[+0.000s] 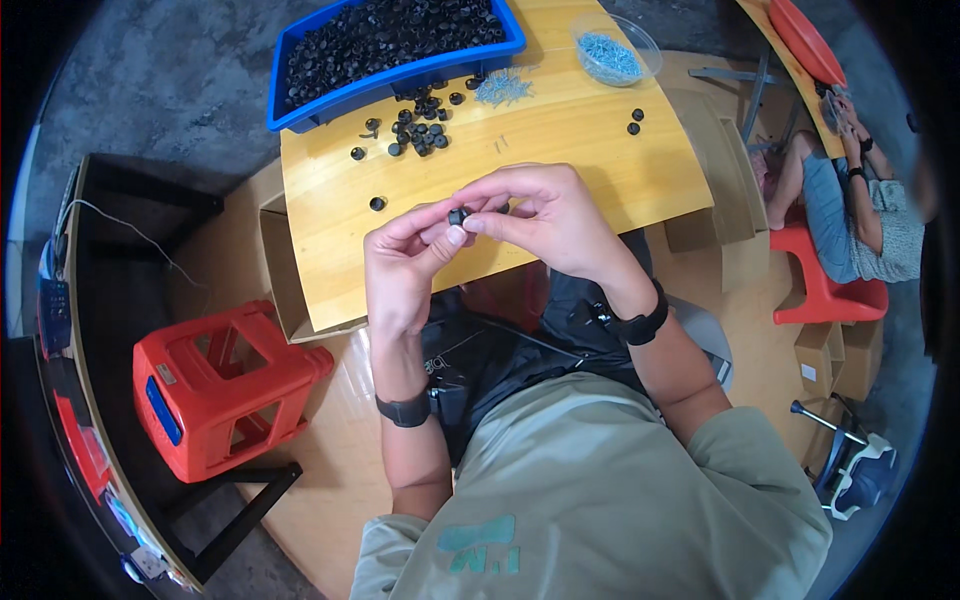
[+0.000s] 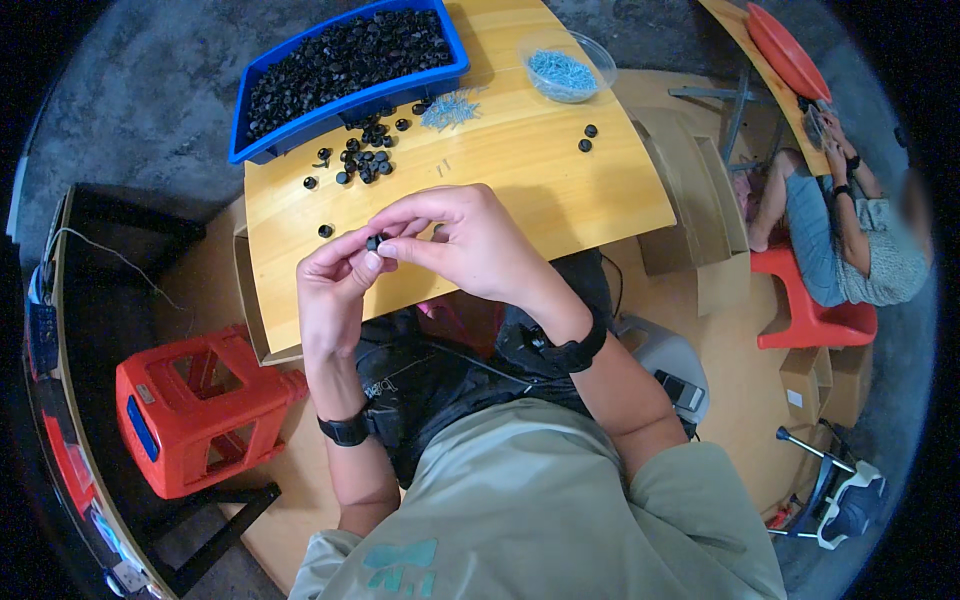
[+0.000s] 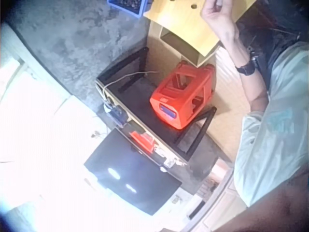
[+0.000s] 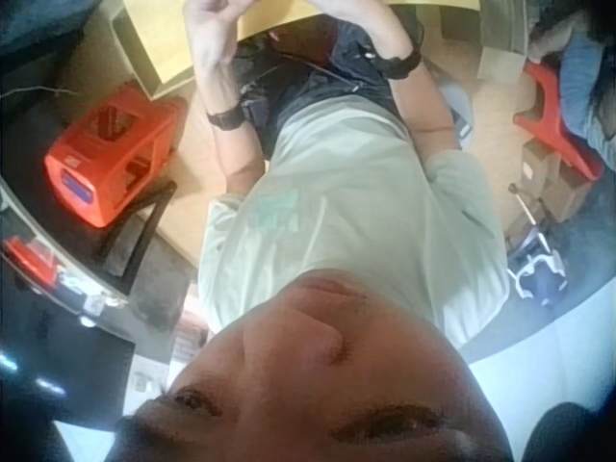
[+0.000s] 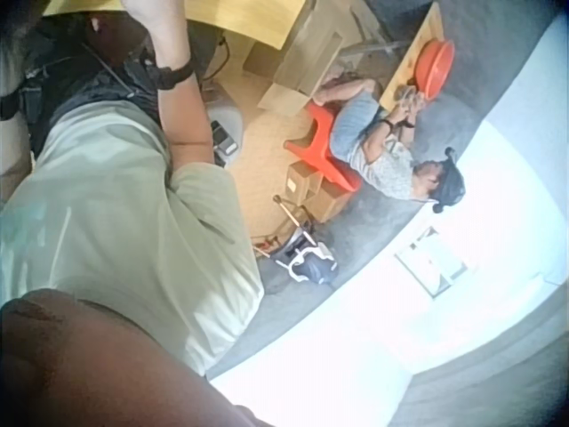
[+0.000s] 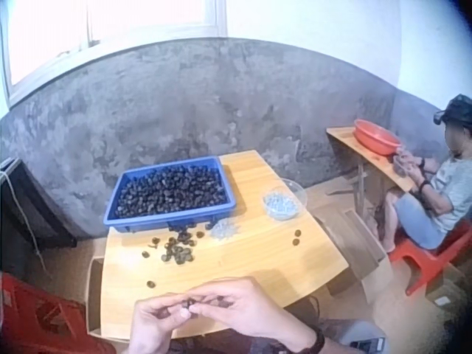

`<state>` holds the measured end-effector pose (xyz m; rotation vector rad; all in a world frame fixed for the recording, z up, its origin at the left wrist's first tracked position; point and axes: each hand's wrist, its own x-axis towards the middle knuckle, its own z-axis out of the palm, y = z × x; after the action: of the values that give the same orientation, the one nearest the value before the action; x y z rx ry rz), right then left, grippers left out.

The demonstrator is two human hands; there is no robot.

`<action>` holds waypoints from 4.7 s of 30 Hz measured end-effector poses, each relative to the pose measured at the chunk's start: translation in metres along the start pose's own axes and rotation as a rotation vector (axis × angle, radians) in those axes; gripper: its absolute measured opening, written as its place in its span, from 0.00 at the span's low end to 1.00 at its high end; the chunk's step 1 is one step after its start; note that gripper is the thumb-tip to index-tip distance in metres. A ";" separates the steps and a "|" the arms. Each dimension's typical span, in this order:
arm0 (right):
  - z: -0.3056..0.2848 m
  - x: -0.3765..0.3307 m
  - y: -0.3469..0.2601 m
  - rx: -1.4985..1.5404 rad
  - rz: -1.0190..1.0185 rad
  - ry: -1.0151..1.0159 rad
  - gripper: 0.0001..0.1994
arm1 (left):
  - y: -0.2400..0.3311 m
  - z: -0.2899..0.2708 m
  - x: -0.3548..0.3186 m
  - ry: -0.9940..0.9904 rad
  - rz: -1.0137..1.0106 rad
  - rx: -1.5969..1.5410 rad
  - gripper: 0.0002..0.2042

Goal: Assembling small black plastic/rubber components manually.

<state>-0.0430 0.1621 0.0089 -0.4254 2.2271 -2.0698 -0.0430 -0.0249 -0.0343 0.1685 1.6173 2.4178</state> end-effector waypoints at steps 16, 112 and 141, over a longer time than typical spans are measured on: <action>-0.004 -0.010 -0.012 0.145 -0.104 -0.054 0.07 | 0.013 0.022 -0.015 -0.025 0.279 0.169 0.11; -0.064 0.058 0.087 -0.998 0.121 -0.005 0.06 | -0.040 0.017 -0.007 0.149 0.007 -0.232 0.10; 0.003 -0.002 -0.006 -0.103 -0.023 0.022 0.08 | -0.017 0.041 -0.020 0.079 0.020 -0.167 0.11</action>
<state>-0.0395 0.1590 0.0144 -0.4399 2.3602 -1.9856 -0.0129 0.0127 -0.0336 0.0608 1.4419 2.5904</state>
